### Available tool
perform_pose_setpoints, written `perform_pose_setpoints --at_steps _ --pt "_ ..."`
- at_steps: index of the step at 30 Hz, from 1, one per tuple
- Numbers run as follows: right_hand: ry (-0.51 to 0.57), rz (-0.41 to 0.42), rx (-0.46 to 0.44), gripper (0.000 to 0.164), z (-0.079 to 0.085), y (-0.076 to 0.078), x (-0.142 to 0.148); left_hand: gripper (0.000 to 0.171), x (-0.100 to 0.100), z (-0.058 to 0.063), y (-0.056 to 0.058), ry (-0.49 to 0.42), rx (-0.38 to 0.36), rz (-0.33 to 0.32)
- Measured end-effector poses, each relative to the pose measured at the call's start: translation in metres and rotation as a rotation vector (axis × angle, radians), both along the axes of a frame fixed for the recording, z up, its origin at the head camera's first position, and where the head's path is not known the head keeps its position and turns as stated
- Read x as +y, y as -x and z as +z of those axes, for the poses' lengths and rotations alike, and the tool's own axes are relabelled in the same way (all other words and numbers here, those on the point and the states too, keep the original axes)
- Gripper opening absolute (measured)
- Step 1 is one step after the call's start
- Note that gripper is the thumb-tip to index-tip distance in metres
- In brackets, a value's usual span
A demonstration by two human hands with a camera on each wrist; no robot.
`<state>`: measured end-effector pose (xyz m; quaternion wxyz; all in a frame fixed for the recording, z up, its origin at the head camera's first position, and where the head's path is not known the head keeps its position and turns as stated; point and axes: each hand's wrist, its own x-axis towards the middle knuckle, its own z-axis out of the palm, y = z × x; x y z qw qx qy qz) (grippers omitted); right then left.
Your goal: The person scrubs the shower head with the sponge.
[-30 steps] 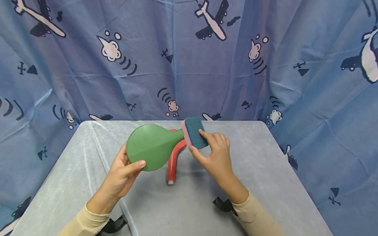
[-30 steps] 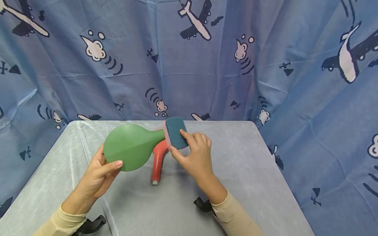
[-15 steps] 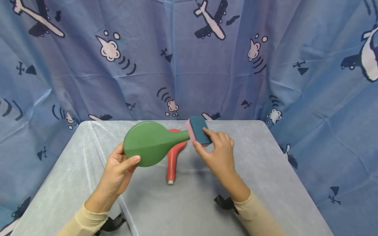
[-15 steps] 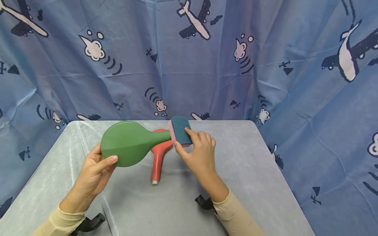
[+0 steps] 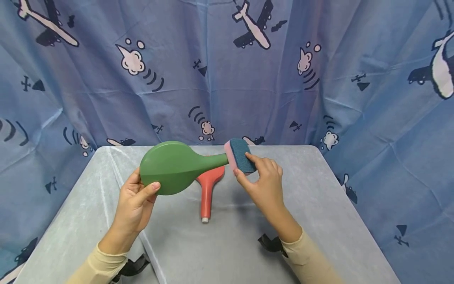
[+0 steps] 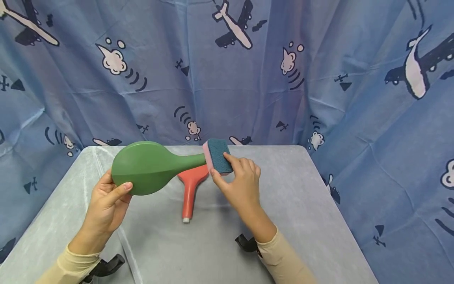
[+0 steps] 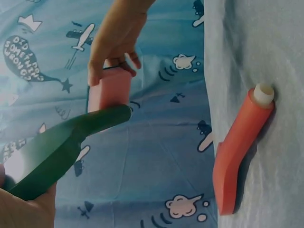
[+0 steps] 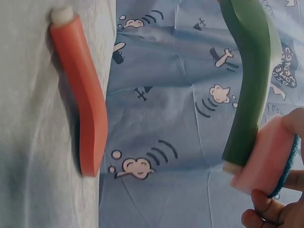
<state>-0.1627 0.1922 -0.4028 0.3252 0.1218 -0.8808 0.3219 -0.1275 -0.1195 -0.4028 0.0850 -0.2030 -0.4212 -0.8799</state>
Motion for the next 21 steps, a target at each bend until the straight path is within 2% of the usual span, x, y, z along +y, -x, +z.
perform_pose_setpoints --at_steps 2,4,7,9,11,16,18,21 --pt "0.005 0.017 0.004 0.058 -0.001 -0.002 -0.001 0.058 0.000 -0.001 -0.001 0.017 0.001 0.013" --pt "0.012 0.084 0.021 0.059 -0.001 -0.008 -0.006 0.058 0.002 -0.002 -0.002 0.036 0.016 0.004" --pt "0.021 0.192 0.047 0.059 0.002 -0.017 -0.014 0.057 0.003 -0.003 -0.003 0.112 0.028 0.017" --pt "0.027 0.223 0.038 0.058 0.004 -0.020 -0.014 0.056 0.003 -0.003 -0.003 0.132 0.052 0.017" --pt "0.021 0.187 0.001 0.055 0.006 -0.018 -0.010 0.054 0.002 -0.004 -0.002 0.127 0.082 0.016" --pt "-0.040 0.039 -0.165 0.052 0.006 -0.005 0.004 0.052 -0.001 -0.005 0.002 0.065 0.156 -0.021" --pt "-0.043 0.046 -0.195 0.051 0.006 -0.004 0.004 0.052 -0.001 -0.006 0.002 0.091 0.148 -0.013" --pt "-0.010 0.147 -0.180 0.049 0.006 -0.009 -0.003 0.052 0.000 -0.007 0.002 0.163 0.126 0.009"
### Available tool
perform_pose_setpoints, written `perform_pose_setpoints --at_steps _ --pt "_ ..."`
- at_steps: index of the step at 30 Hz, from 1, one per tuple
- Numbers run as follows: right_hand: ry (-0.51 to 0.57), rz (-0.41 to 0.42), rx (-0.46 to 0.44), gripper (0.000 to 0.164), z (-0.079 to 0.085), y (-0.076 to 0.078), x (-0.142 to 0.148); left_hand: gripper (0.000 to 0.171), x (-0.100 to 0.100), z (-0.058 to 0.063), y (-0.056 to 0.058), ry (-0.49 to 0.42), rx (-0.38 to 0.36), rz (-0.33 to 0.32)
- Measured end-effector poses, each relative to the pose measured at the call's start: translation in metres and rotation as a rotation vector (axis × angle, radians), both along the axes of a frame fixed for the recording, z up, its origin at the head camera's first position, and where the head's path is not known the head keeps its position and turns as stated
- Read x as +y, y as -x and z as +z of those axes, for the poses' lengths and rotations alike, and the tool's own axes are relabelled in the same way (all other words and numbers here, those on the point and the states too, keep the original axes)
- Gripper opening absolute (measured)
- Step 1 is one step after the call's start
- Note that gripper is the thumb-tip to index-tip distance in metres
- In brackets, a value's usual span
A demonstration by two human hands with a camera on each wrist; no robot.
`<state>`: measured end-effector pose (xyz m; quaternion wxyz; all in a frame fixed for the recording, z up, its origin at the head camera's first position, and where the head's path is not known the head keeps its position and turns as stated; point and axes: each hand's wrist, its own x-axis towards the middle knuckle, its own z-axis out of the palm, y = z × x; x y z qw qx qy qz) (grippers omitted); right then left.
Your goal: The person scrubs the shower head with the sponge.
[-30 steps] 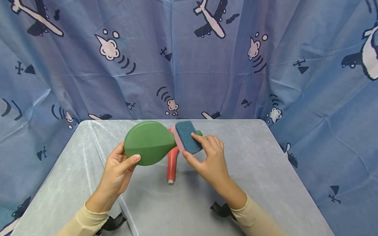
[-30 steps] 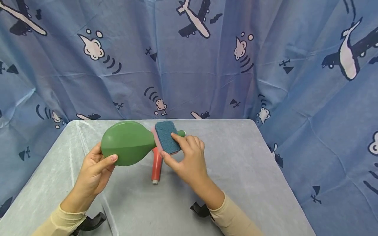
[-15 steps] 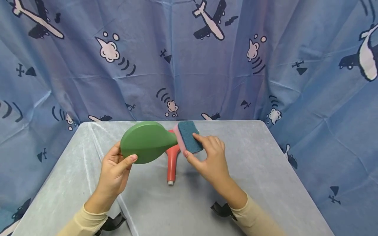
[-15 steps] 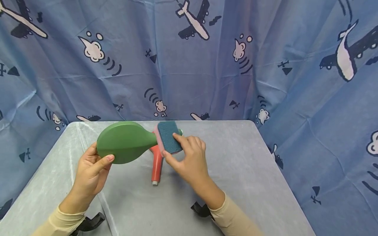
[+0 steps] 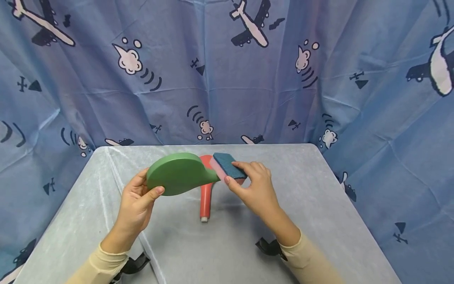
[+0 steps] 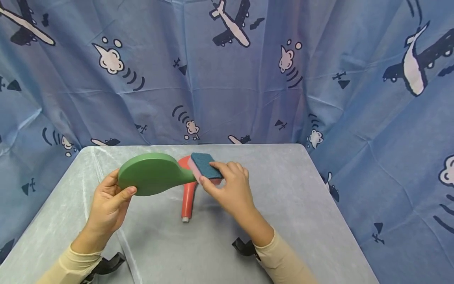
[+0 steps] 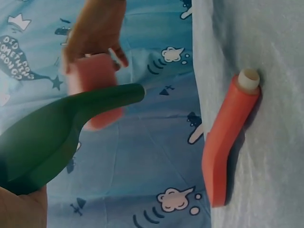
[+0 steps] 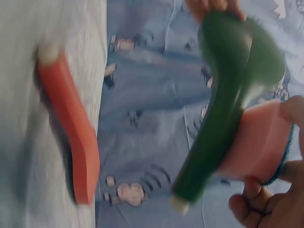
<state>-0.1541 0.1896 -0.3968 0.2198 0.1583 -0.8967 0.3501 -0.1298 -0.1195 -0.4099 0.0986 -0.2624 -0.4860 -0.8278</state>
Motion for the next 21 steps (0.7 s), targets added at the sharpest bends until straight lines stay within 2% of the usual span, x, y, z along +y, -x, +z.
perform_pose_setpoints --at_steps 2,4,7,9,11,15,21 --pt "0.029 0.064 0.014 0.048 0.000 -0.002 -0.003 0.052 -0.001 0.000 0.000 0.013 -0.005 0.005" --pt "0.038 0.082 0.014 0.048 -0.001 -0.001 -0.002 0.051 -0.002 0.001 0.001 -0.021 0.004 -0.011" --pt "0.031 0.005 -0.019 0.050 -0.001 0.005 0.005 0.050 -0.007 0.004 0.003 -0.124 0.022 -0.048" --pt "0.053 -0.044 -0.073 0.050 -0.002 0.010 0.011 0.050 -0.010 0.007 0.005 -0.191 0.034 -0.068" --pt "0.102 -0.057 -0.137 0.050 -0.002 0.014 0.016 0.049 -0.014 0.010 0.006 -0.248 0.043 -0.087" --pt "0.263 0.016 -0.263 0.047 -0.002 0.018 0.020 0.048 -0.019 0.011 0.009 -0.328 0.067 -0.125" --pt "0.666 0.155 -0.428 0.043 0.001 0.022 0.020 0.048 -0.023 0.010 0.014 -0.413 0.135 -0.229"
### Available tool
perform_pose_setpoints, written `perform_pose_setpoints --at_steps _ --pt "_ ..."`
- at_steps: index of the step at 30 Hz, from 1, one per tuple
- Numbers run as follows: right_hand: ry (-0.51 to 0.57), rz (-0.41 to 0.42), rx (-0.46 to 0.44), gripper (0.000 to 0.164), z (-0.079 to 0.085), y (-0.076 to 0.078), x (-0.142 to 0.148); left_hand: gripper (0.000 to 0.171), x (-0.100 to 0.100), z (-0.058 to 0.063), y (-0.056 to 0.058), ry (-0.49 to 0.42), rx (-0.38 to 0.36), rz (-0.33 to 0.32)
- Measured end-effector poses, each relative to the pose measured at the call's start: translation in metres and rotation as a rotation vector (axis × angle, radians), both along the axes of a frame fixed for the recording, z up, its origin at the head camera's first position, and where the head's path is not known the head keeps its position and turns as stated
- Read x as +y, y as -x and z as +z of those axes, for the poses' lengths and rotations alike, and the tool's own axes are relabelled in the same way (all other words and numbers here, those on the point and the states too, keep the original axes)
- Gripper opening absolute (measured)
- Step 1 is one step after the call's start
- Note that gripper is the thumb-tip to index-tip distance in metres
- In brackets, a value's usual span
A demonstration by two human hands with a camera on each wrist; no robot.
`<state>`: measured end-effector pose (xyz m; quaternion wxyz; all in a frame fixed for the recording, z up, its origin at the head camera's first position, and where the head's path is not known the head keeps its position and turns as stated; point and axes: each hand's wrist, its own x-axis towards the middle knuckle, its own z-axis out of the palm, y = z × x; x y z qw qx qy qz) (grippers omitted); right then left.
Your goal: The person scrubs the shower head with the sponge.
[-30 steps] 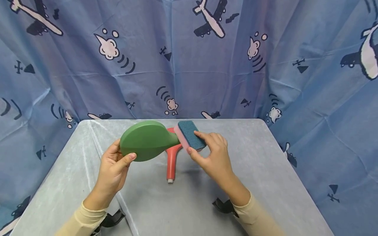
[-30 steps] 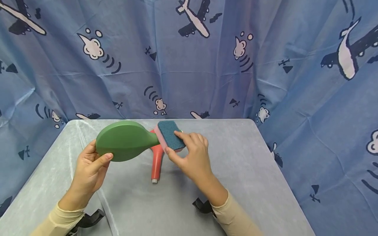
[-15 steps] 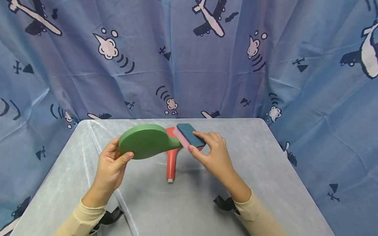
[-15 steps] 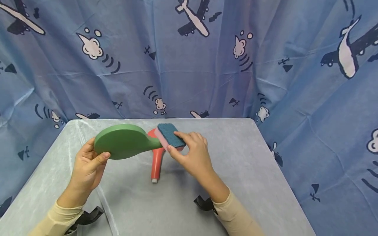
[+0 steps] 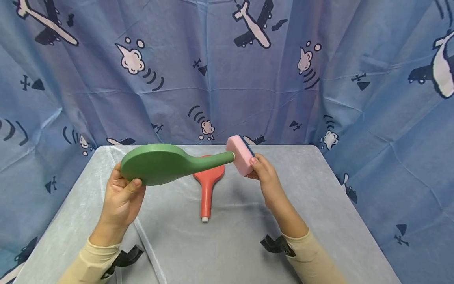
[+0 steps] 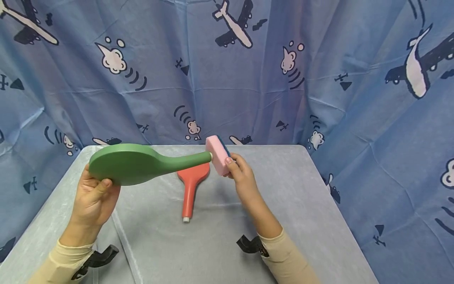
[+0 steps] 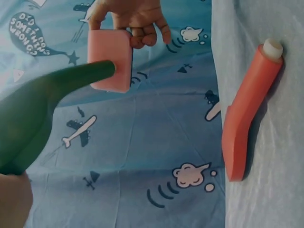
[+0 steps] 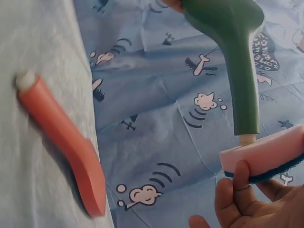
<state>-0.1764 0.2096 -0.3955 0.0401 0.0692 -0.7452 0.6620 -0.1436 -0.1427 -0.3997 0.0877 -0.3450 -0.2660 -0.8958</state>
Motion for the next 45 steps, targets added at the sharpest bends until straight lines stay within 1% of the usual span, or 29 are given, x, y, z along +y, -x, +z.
perform_pose_setpoints --at_steps 1,4,7,9,12,15,16,17,18,20,22,24,26,28,31,35,38,40,41,43,45 --pt "0.058 0.017 -0.026 0.044 0.001 0.000 0.000 0.048 -0.001 0.000 0.001 -0.013 0.012 -0.018" --pt "0.165 0.070 -0.096 0.045 0.003 0.001 0.002 0.049 -0.002 -0.001 0.002 -0.023 0.039 -0.041" --pt "0.231 0.125 -0.141 0.049 0.004 0.001 0.003 0.050 -0.002 -0.001 0.003 -0.006 0.038 -0.023" --pt "0.263 0.143 -0.153 0.051 0.005 0.001 0.004 0.051 -0.002 -0.002 0.005 0.021 0.025 0.005" --pt "0.299 0.129 -0.137 0.049 0.005 0.000 0.005 0.055 -0.001 -0.002 0.007 0.144 -0.012 0.092" --pt "0.334 0.089 -0.097 0.044 0.004 -0.001 0.006 0.064 0.000 -0.001 0.006 0.349 -0.075 0.185" --pt "0.341 0.075 -0.085 0.042 0.003 -0.001 0.006 0.066 0.000 -0.001 0.005 0.416 -0.107 0.201" --pt "0.340 0.065 -0.071 0.041 0.002 -0.001 0.006 0.068 -0.001 -0.001 0.004 0.471 -0.133 0.199" --pt "0.341 0.055 -0.060 0.040 0.001 -0.001 0.005 0.070 -0.001 -0.001 0.002 0.510 -0.160 0.181" --pt "0.327 0.039 -0.044 0.039 -0.001 -0.001 0.004 0.071 -0.001 0.000 0.000 0.542 -0.213 0.112" --pt "0.304 0.020 -0.030 0.039 -0.003 -0.001 0.003 0.072 -0.002 0.000 -0.002 0.520 -0.238 0.009" --pt "0.283 0.000 -0.013 0.040 -0.005 -0.001 0.003 0.073 -0.002 0.001 -0.004 0.477 -0.245 -0.084" --pt "0.260 -0.023 0.015 0.040 -0.006 -0.001 0.001 0.075 -0.002 0.003 -0.005 0.429 -0.264 -0.146" --pt "0.237 -0.044 0.055 0.039 -0.006 -0.001 0.000 0.080 -0.001 0.005 -0.006 0.387 -0.297 -0.178" --pt "0.198 -0.067 0.113 0.038 -0.006 -0.001 -0.005 0.086 -0.001 0.007 -0.006 0.312 -0.378 -0.195" --pt "0.161 -0.073 0.153 0.038 -0.007 -0.004 -0.009 0.082 -0.001 0.006 -0.006 0.238 -0.474 -0.173" --pt "0.145 -0.079 0.163 0.041 -0.009 -0.006 -0.010 0.082 -0.001 0.005 -0.006 0.204 -0.510 -0.150" --pt "0.115 -0.087 0.184 0.042 -0.009 -0.006 -0.010 0.083 0.000 0.004 -0.007 0.171 -0.509 -0.146" --pt "0.081 -0.095 0.209 0.042 -0.010 -0.006 -0.009 0.082 0.001 0.003 -0.007 0.154 -0.491 -0.147" --pt "-0.048 -0.132 0.286 0.045 -0.009 -0.007 -0.009 0.076 0.003 0.001 -0.008 0.114 -0.435 -0.152" --pt "-0.230 -0.189 0.404 0.048 -0.009 -0.007 -0.011 0.066 0.005 -0.001 -0.009 0.084 -0.364 -0.148"
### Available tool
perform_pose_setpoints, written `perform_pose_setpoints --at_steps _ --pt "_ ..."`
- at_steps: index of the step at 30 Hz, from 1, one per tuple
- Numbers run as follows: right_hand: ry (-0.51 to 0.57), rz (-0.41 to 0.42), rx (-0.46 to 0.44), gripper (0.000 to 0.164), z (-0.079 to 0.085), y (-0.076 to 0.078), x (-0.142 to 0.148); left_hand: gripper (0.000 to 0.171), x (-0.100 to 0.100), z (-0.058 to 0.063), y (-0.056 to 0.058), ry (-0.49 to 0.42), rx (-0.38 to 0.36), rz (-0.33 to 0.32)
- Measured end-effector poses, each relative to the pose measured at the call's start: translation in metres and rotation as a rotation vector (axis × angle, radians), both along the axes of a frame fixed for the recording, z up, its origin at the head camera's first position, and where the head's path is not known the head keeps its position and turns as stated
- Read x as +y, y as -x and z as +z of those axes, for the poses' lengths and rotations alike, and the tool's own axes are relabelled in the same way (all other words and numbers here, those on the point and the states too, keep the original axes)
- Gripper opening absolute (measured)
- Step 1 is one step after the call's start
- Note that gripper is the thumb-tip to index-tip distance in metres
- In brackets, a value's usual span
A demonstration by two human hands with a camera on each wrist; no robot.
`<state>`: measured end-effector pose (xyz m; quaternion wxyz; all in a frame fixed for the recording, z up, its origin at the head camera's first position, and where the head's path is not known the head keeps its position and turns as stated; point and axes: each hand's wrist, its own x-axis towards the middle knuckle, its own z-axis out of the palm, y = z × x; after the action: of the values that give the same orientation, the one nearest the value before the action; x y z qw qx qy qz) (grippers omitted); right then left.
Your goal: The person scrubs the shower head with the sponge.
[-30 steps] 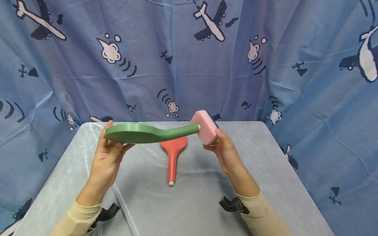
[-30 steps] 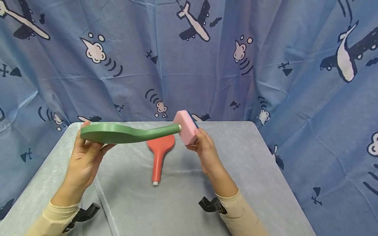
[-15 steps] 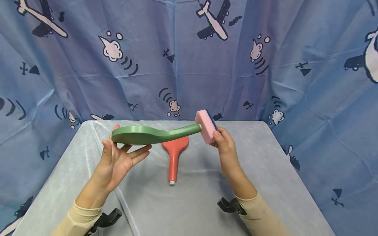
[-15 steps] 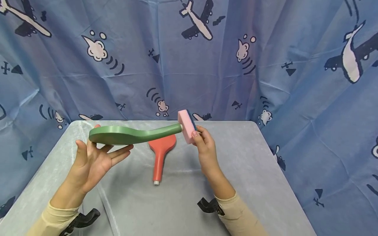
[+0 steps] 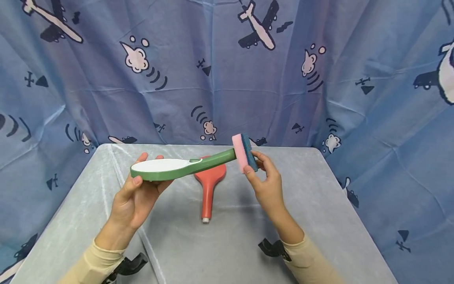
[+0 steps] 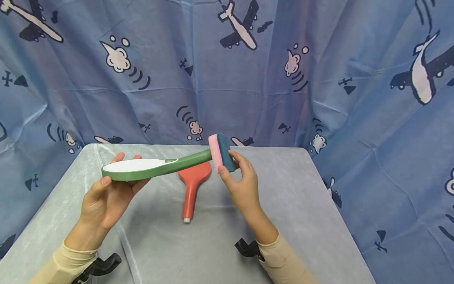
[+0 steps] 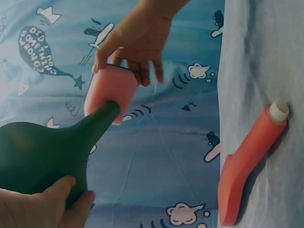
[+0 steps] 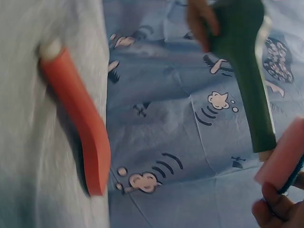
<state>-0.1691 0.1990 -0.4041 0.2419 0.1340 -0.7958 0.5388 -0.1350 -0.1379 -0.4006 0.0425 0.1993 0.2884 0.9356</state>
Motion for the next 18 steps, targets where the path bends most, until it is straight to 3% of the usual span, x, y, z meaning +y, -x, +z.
perform_pose_setpoints --at_steps 3,6,8,10,14,16,18 --pt "-0.273 -0.158 0.177 0.057 -0.001 -0.003 -0.005 0.064 0.003 -0.001 -0.002 0.014 0.071 0.039" --pt "-0.434 -0.215 0.316 0.061 -0.003 -0.007 -0.013 0.074 0.007 0.001 -0.005 0.088 0.082 0.102" --pt "-0.480 -0.177 0.366 0.061 -0.004 -0.012 -0.020 0.081 0.010 0.002 -0.007 0.146 0.078 0.127" --pt "-0.482 -0.087 0.391 0.061 -0.006 -0.017 -0.028 0.086 0.012 0.001 -0.008 0.192 0.083 0.133" --pt "-0.451 0.046 0.386 0.060 -0.008 -0.022 -0.034 0.088 0.015 -0.002 -0.009 0.236 0.092 0.130" --pt "-0.459 0.014 0.381 0.060 -0.007 -0.019 -0.030 0.088 0.015 -0.003 -0.008 0.237 0.093 0.135" --pt "-0.487 -0.069 0.366 0.060 -0.006 -0.015 -0.022 0.087 0.014 -0.003 -0.007 0.234 0.100 0.141"
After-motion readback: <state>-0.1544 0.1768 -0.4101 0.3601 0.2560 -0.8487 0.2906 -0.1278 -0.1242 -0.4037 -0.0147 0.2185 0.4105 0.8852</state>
